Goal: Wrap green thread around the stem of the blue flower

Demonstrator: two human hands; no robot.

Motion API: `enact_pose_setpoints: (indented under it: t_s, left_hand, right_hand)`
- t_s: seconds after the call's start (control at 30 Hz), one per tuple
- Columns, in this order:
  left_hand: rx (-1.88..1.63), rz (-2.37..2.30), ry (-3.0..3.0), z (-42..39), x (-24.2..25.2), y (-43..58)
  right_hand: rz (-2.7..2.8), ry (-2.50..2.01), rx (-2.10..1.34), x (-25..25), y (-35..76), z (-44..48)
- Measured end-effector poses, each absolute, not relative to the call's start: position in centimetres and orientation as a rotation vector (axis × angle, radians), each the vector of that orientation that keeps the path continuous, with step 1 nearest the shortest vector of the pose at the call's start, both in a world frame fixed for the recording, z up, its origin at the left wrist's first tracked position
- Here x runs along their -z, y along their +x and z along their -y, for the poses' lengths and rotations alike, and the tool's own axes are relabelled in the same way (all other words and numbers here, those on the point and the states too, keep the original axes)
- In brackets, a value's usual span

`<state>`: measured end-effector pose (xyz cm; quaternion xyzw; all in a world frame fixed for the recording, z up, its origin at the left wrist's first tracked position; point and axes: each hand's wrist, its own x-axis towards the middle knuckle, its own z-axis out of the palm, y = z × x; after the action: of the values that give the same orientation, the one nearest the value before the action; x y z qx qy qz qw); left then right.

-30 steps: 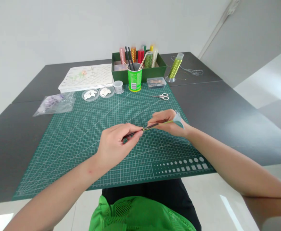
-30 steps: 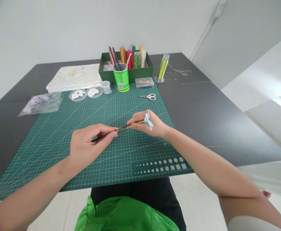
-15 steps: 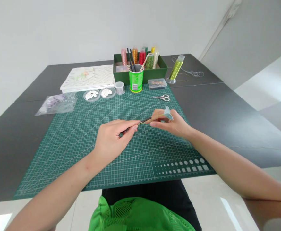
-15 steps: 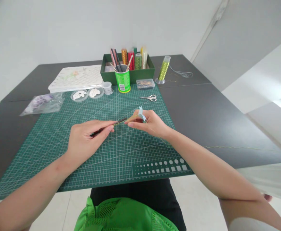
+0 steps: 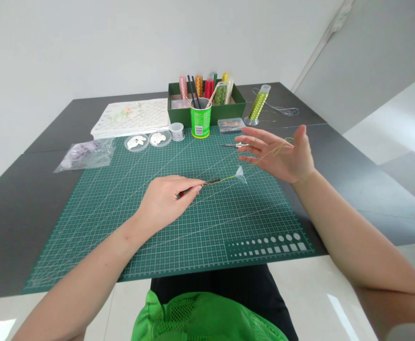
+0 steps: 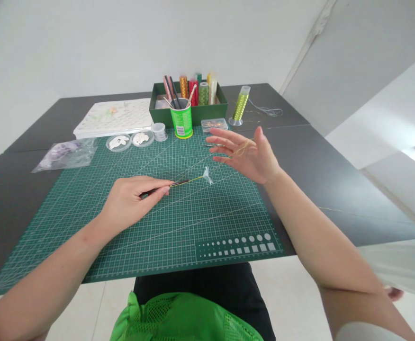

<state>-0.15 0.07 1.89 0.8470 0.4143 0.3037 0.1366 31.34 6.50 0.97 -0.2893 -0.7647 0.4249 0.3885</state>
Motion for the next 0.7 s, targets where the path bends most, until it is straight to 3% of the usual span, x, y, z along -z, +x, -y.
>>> enact_pose_setpoints:
  t_s: [0.3,0.5,0.7]
  left_hand:
    - [-0.965,-1.279,2.212,-0.6,-2.3,-0.5]
    - [-0.999,-1.289,2.153,-1.1,-2.3,-0.8]
    - [-1.056,-1.27,1.966,-1.7,-2.7,-1.2]
  right_hand:
    - [1.619,-0.869,-1.226,-1.3,35.2,-8.1]
    - [1.845,-1.021,-1.408,0.0,38.9,-9.4]
    - [1.838,-1.173,-0.713,0.7,42.0,-12.4]
